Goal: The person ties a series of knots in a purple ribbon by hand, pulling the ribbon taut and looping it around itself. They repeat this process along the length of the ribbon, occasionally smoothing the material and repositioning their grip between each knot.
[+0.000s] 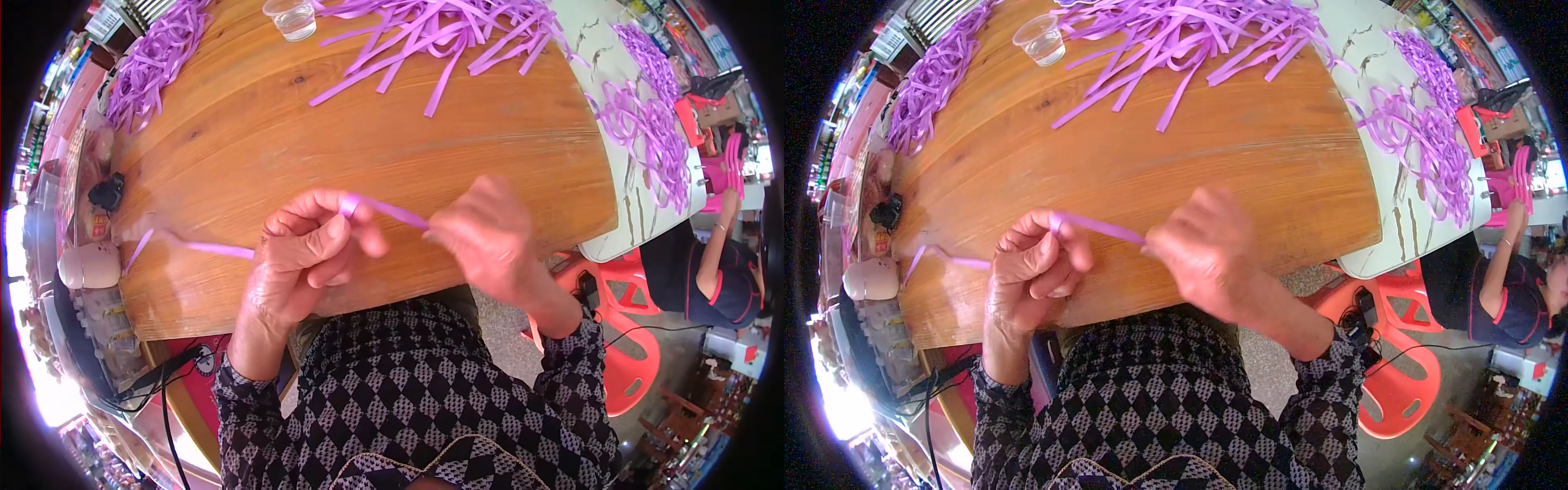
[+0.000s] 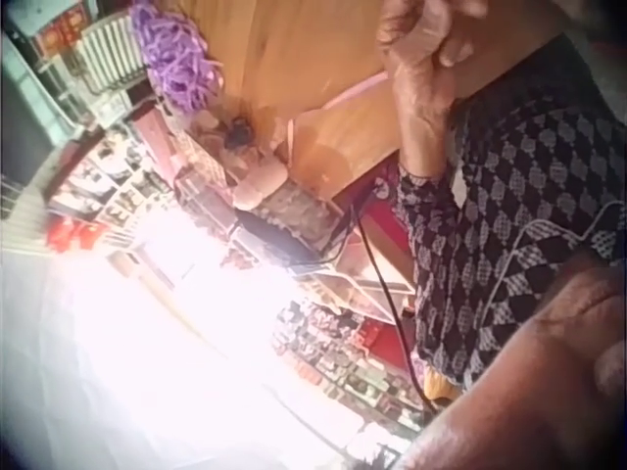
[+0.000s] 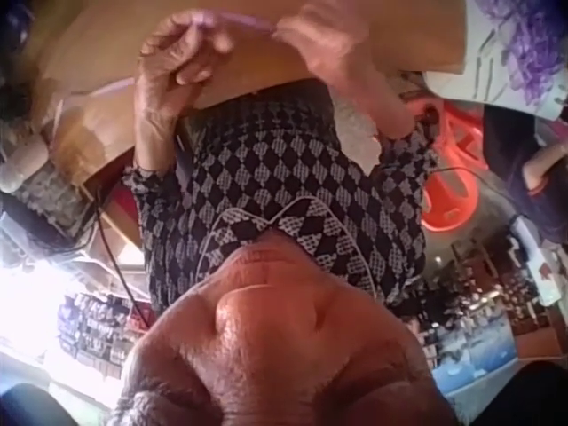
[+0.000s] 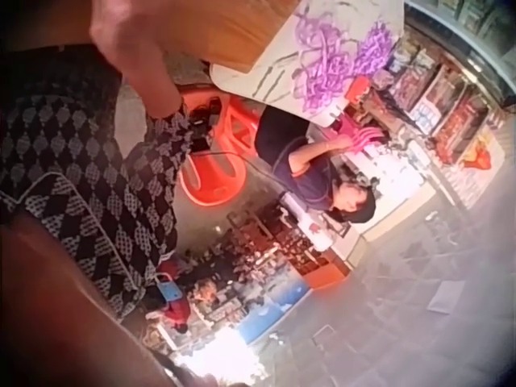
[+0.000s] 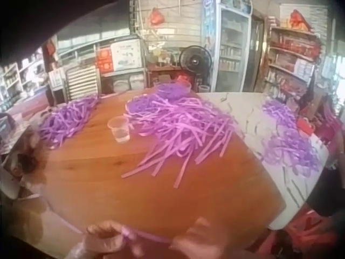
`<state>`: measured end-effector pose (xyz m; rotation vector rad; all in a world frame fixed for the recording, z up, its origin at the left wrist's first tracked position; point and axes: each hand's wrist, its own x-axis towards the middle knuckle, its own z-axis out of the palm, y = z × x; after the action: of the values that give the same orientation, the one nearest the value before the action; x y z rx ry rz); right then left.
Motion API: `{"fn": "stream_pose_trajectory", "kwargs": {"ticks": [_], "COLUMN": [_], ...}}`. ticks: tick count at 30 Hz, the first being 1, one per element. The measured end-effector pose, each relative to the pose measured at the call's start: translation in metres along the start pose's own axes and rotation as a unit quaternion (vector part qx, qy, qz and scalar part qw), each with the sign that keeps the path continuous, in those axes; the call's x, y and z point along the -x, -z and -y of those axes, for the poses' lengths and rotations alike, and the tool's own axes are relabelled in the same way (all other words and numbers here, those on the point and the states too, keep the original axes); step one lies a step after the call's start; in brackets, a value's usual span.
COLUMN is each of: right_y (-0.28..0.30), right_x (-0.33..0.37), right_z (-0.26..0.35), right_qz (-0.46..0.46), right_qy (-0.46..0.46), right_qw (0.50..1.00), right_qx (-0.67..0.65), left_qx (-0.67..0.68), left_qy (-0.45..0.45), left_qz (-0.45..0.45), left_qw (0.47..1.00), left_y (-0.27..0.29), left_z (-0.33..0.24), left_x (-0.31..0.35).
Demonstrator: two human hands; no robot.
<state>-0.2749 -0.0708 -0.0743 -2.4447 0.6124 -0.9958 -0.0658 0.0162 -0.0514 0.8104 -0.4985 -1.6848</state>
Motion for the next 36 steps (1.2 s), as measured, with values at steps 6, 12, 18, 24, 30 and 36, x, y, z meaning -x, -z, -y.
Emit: {"fn": "stream_pose_trajectory", "kwargs": {"ticks": [6, 12, 18, 24, 30, 36], "right_y": [-0.01, -0.008, -0.028, -0.029, -0.024, -0.03], "right_x": [0.0, -0.015, -0.002, -0.005, -0.006, 0.003], "right_z": [0.033, 0.028, 0.041, 0.04, 0.036, 0.046], "right_qz": [0.005, -0.053, -0.072, -0.062, -0.019, -0.035], "right_qy": [0.107, 0.066, -0.259, -0.337, -0.356, -0.331], "right_qw": [0.991, 0.996, 0.888, 0.788, 0.738, 0.795], "right_qx": [0.084, -0.005, -0.373, -0.512, -0.573, -0.508], "left_qx": [-0.227, -0.314, -0.307, -0.489, -0.571, -0.523], "left_qy": [-0.051, 0.048, -0.044, -0.153, -0.381, -0.327], "left_qz": [-0.062, -0.009, -0.058, -0.111, -0.039, -0.082], "left_qw": [0.971, 0.948, 0.949, 0.851, 0.726, 0.783], "left_y": [-0.016, -0.02, -0.019, -0.025, -0.018, -0.011], "left_z": [0.018, 0.017, 0.02, 0.029, 0.031, 0.036], "left_x": [0.0, 0.003, 0.003, 0.008, 0.006, 0.006]}}
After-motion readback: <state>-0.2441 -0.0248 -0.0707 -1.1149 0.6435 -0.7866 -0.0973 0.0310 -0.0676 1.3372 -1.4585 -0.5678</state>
